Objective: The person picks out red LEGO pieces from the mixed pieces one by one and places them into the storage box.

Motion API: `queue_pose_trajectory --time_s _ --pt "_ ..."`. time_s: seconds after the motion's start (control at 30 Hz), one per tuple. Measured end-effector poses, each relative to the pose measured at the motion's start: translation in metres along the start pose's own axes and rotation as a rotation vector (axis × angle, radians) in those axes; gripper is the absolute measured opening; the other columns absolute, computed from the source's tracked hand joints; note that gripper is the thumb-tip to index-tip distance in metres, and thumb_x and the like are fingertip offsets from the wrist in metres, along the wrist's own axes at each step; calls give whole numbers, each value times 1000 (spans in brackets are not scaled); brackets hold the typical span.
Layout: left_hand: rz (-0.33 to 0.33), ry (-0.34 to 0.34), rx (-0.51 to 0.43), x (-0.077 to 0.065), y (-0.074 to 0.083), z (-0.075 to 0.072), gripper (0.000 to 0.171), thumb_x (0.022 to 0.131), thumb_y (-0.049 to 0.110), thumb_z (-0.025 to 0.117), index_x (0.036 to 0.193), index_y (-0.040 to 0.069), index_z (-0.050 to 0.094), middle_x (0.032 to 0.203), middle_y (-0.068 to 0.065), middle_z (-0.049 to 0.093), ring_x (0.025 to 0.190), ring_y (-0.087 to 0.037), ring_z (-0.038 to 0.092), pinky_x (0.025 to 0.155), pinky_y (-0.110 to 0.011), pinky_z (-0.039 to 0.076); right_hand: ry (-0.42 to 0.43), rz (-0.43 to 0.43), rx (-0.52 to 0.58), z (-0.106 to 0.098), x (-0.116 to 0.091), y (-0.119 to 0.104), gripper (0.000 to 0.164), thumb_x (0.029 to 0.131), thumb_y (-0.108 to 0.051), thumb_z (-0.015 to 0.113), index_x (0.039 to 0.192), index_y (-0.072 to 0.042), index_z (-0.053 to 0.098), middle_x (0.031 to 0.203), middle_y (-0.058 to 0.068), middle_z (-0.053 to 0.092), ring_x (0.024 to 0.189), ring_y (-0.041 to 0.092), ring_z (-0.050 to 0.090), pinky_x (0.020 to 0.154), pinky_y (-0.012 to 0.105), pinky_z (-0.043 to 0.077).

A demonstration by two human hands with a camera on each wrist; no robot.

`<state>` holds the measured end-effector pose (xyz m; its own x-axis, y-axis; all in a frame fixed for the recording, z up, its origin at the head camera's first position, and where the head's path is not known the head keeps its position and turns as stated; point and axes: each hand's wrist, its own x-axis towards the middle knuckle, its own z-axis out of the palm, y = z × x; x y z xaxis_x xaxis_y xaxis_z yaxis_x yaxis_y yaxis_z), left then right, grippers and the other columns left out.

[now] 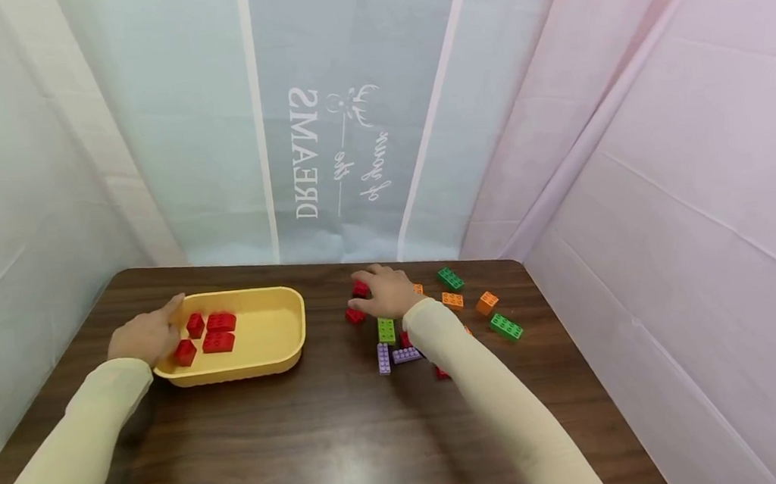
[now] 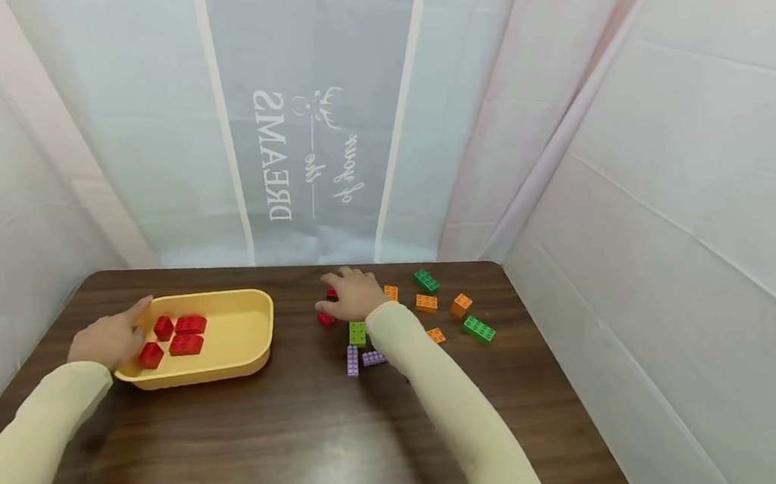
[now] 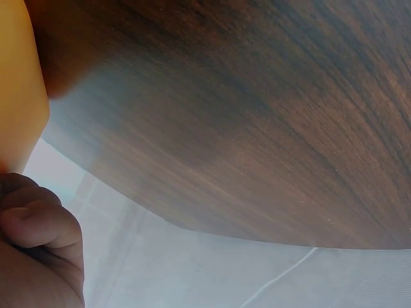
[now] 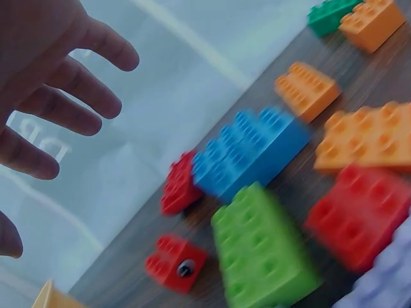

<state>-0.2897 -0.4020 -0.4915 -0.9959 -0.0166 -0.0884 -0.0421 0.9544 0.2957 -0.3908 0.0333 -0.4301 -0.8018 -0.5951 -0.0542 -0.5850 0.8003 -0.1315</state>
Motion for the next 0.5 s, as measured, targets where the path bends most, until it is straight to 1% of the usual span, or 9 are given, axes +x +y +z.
queue_pose_trajectory --time_s 0.17,0.3,0.5 --pt "-21 -18 -19 1 0 -1 69 97 17 45 158 2 17 65 -11 46 56 -26 46 54 -43 47 -12 41 14 2 -13 22 71 97 -59 53 154 -17 44 154 13 40 139 35 39 112 60 28" --pt "-31 -19 -21 2 -2 1 71 97 16 46 158 2 15 66 -11 47 57 -26 46 53 -42 48 -26 67 16 5 -23 31 70 97 -58 54 153 -18 45 153 12 41 138 35 40 112 60 28" --pt "-19 -9 -18 3 -2 2 69 97 16 44 158 2 16 66 -11 49 59 -27 47 54 -43 47 -41 99 27 11 -42 47 71 97 -56 56 154 -17 44 153 14 41 139 36 39 111 61 27"
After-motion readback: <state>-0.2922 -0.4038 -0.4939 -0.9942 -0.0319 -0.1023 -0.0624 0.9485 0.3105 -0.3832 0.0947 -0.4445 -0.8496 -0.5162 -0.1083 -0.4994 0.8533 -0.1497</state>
